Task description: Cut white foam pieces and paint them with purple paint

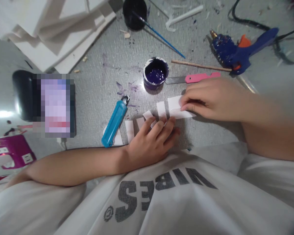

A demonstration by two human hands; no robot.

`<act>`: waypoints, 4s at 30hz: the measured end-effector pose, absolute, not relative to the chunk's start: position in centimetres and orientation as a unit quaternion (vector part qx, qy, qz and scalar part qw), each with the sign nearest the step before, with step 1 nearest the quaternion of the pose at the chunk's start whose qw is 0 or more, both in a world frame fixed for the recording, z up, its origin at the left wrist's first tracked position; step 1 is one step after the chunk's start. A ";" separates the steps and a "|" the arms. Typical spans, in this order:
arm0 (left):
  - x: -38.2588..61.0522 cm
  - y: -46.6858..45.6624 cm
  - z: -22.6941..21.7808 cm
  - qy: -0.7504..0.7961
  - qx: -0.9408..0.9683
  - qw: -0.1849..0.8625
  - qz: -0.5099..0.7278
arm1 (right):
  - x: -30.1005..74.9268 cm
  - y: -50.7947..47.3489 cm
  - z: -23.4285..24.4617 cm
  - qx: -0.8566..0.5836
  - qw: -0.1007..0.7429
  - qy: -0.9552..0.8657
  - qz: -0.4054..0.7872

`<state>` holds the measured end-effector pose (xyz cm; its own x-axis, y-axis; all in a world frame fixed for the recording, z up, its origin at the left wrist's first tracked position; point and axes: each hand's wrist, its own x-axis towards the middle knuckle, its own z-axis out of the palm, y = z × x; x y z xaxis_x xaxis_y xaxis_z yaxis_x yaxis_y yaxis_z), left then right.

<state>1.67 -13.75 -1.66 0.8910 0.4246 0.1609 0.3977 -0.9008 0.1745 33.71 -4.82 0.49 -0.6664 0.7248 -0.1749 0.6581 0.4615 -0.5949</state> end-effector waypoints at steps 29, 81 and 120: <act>1.9 -13.5 -1.5 0.211 0.972 0.026 0.101 | 33.9 -5.2 1.0 -0.396 0.011 -0.890 0.226; 1.8 -13.7 -2.1 0.213 0.971 0.040 0.105 | 34.0 -6.1 0.9 -0.308 0.088 -0.937 0.141; 1.9 -13.7 -1.9 0.211 0.971 0.047 0.102 | 33.1 -6.3 1.2 -0.273 0.047 -0.944 0.181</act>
